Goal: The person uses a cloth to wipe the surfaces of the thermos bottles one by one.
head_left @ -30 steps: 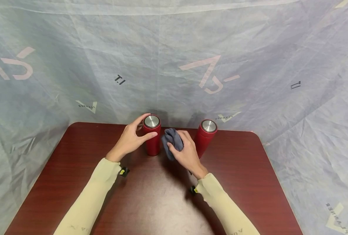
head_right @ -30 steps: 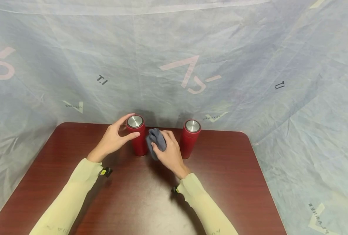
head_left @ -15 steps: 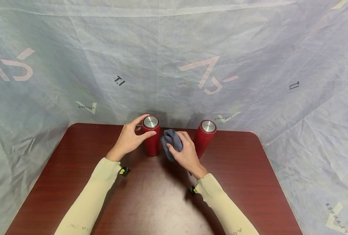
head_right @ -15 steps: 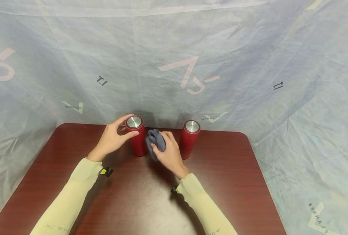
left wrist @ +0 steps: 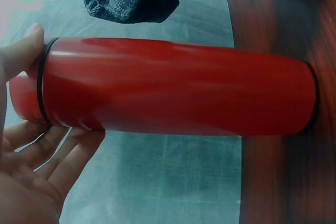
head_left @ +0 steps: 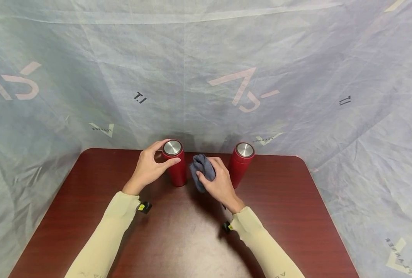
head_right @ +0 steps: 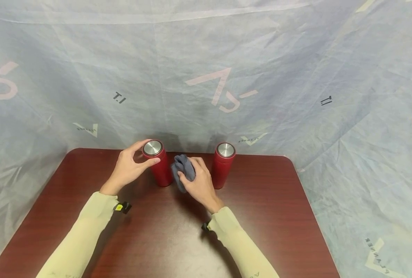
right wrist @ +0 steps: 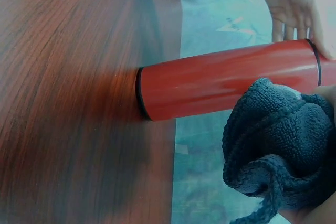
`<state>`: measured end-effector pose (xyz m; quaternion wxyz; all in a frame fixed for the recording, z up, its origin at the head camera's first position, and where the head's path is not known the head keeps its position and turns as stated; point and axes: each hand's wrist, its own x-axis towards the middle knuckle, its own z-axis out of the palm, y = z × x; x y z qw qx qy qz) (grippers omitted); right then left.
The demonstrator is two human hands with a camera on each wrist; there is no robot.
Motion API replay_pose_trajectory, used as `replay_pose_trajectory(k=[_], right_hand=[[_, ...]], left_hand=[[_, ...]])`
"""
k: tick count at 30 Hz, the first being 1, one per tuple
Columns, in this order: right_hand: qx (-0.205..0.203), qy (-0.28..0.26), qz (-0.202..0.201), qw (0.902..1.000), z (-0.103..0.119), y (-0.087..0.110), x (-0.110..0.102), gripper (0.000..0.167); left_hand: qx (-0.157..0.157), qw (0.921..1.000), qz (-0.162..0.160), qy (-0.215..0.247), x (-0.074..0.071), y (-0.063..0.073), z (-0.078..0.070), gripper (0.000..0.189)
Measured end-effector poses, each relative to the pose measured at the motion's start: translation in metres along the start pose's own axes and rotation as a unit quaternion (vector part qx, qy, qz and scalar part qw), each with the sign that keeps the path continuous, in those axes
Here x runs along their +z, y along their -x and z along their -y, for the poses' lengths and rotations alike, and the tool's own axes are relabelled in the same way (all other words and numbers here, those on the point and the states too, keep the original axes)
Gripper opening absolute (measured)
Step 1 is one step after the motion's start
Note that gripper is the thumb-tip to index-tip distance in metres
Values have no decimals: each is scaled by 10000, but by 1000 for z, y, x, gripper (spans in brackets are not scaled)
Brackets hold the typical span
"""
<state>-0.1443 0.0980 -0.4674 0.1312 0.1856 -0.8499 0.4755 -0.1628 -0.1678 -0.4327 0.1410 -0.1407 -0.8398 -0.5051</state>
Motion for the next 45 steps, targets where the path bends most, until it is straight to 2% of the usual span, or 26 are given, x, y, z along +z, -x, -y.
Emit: replay_pose_trajectory(k=[4,11,19,25,28,31,35,40,45], right_hand=[[11,-10,-57,10000,-1,2,0,48],[22,-121,-71,9999,-2,4,1,46],[-537,-462,-351,9969,9,-2,0,43],[-754,-517,-410,9950,22,-7,3,42],[-794,-526,-424,9945,27,-9,5,42],[-839,-510,-476,9940,31,-12,8,49],[-1049,-485,-569,9917,33,-13,12,54],[-1370,-358,-680,9876,32,-14,16,39],[-1495,-330,-746,9854,30,-15,17,34]], left_hand=[[-93,9996,-187,168,0,5,3,68],[-254,9976,-272,576,-3,15,3,66],[-415,9944,-242,946,-2,28,0,64],[-447,9926,-108,1120,-1,33,-2,63],[-455,9924,-112,1140,0,35,-3,64],[-423,9923,-162,1152,3,34,-4,64],[-350,9915,-187,1242,9,30,-7,63],[-280,9909,-324,1272,14,27,-11,62],[-220,9907,-447,1268,16,27,-12,61]])
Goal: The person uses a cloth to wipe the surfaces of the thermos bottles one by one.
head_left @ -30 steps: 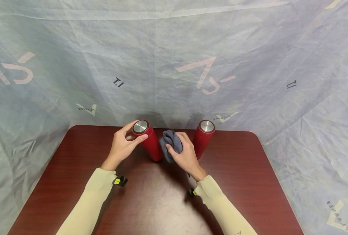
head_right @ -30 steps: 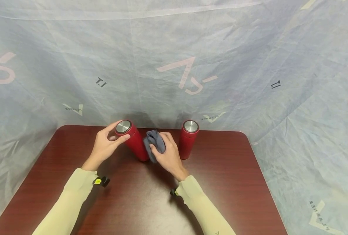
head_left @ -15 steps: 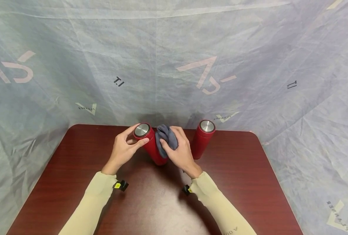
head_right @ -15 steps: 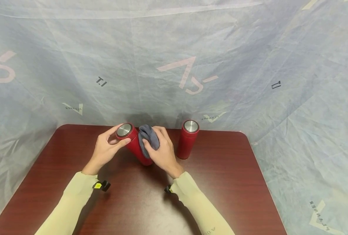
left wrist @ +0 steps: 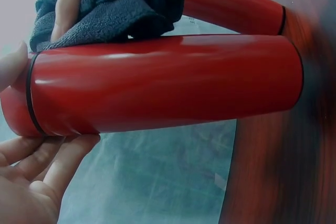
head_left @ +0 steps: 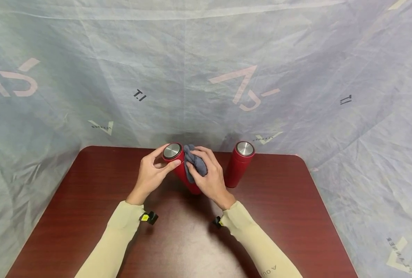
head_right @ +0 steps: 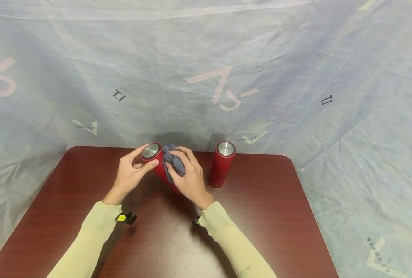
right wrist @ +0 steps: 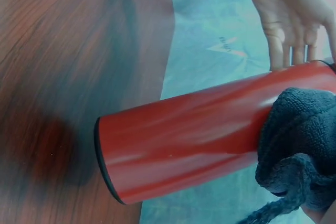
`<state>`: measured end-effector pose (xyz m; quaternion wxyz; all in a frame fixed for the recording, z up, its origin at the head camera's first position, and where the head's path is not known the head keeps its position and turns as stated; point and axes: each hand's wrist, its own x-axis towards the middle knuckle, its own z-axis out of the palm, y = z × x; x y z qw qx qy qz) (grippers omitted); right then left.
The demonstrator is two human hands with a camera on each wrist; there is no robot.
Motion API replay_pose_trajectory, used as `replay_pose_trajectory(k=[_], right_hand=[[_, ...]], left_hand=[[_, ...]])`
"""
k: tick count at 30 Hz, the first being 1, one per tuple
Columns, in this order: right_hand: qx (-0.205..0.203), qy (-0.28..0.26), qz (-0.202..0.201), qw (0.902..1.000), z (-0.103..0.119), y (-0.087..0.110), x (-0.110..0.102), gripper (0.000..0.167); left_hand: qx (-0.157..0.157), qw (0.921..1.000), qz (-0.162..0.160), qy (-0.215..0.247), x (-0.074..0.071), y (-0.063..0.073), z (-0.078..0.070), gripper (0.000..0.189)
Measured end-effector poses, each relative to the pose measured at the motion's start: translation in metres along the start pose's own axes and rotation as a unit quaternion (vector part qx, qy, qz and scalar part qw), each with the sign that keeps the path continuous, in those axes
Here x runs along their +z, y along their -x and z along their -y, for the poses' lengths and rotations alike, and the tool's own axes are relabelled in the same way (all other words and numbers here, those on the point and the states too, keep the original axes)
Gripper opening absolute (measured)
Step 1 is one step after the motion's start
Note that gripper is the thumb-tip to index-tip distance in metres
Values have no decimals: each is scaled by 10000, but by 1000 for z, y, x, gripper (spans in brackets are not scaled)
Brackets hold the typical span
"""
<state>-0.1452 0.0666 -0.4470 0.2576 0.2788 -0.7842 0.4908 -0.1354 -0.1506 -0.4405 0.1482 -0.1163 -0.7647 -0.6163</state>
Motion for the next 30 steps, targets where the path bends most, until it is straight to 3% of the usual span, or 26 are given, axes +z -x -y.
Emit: replay_pose_trajectory(k=[17,30], right_hand=[[321,80,162,9993,-9,16,-3,32],[737,205,354,9964,-27,38,-3,31]], left_hand=[[149,9977,-283,605,-6,-3,-7,57],[132,9971,-486,576,-16,-4,-12,56]])
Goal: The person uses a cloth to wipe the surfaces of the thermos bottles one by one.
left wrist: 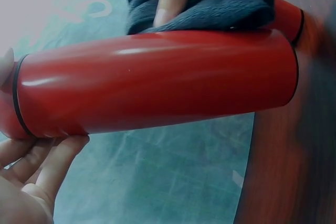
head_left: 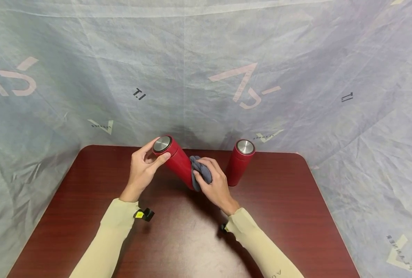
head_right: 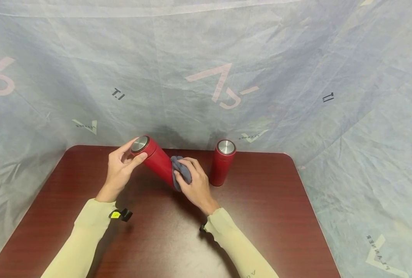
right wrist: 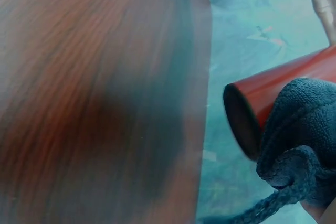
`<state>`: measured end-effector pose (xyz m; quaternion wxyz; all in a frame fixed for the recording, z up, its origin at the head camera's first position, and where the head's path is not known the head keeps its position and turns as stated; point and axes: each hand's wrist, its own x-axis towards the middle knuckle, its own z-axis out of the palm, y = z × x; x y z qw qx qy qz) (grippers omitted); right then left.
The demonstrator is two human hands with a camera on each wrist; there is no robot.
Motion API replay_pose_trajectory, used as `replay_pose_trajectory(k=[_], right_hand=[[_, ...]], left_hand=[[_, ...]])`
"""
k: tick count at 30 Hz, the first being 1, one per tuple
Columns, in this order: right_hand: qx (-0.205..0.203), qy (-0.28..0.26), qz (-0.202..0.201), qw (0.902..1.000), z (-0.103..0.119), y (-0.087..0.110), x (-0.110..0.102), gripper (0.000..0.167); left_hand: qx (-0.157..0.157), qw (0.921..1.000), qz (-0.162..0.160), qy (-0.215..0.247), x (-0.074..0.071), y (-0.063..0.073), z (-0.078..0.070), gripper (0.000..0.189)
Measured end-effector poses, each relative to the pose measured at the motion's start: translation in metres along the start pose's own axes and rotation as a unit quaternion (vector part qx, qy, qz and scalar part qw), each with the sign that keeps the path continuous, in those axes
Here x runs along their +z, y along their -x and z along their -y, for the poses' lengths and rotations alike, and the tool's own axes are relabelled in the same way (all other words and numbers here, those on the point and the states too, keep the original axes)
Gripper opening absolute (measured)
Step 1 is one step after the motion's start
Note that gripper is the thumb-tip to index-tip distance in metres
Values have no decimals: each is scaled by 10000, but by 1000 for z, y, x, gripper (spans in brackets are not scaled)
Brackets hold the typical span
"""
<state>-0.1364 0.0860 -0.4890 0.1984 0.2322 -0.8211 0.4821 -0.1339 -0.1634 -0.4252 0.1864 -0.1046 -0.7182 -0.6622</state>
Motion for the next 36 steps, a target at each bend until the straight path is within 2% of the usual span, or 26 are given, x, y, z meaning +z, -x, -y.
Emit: replay_pose_trajectory(k=[10,16,36], right_hand=[[137,13,91,9999,-11,8,2,31],[147,-82,107,9998,-12,7,0,31],[-216,-717,-128,9971,17,-15,0,33]], left_hand=[[78,10000,-54,-13,-7,-2,-3,55],[135,9999,-16,-3,-6,-3,-5,54],[105,9993,308,-197,8,-1,-4,60]])
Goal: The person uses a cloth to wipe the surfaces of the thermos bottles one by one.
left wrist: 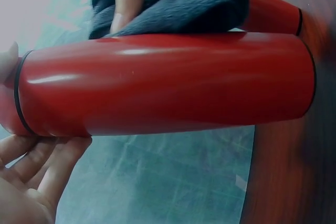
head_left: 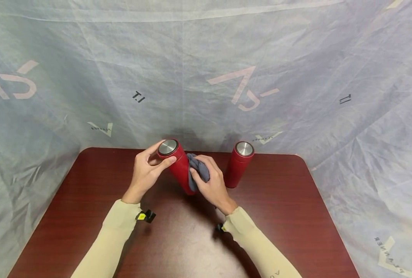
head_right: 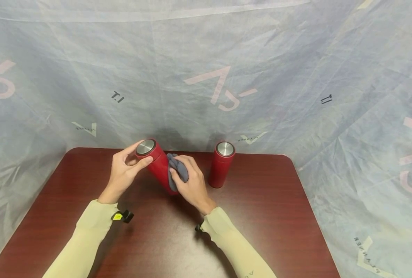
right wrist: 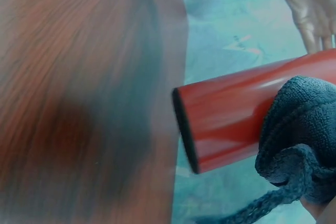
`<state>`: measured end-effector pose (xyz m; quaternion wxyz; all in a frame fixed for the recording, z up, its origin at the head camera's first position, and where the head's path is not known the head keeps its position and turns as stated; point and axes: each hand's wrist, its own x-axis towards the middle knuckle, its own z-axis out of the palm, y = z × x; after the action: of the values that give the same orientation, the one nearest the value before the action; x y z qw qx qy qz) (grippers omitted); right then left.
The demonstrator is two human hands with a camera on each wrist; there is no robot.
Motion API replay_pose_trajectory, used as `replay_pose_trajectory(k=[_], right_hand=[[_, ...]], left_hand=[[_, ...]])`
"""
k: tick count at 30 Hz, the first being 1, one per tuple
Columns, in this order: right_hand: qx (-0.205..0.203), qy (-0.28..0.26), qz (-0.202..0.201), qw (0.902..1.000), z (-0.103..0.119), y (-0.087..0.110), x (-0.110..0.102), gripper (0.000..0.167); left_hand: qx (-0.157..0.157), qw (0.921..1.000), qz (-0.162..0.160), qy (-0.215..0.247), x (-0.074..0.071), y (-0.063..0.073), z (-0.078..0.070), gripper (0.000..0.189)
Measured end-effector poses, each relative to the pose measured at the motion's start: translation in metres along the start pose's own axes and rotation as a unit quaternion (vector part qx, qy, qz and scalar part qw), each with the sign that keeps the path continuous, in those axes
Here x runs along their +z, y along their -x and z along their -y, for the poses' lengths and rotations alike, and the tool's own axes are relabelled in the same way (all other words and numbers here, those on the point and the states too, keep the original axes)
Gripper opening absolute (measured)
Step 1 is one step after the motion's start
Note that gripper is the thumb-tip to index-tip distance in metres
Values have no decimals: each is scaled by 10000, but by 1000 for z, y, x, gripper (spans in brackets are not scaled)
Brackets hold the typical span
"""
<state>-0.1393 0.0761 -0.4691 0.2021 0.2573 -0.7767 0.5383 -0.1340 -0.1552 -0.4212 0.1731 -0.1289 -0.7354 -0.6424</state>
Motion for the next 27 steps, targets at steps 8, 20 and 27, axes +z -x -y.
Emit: replay_pose_trajectory(k=[8,20,27], right_hand=[[-118,-169,-67,9998,13,-8,0,36],[-629,-35,-361,9974,25,-11,1,39],[-1023,341,-532,9927,27,-4,4,44]], left_hand=[[-51,9998,143,-159,4,3,-2,58],[-45,9979,197,-617,8,2,-3,55],[-281,9950,361,-883,10,0,-4,52]])
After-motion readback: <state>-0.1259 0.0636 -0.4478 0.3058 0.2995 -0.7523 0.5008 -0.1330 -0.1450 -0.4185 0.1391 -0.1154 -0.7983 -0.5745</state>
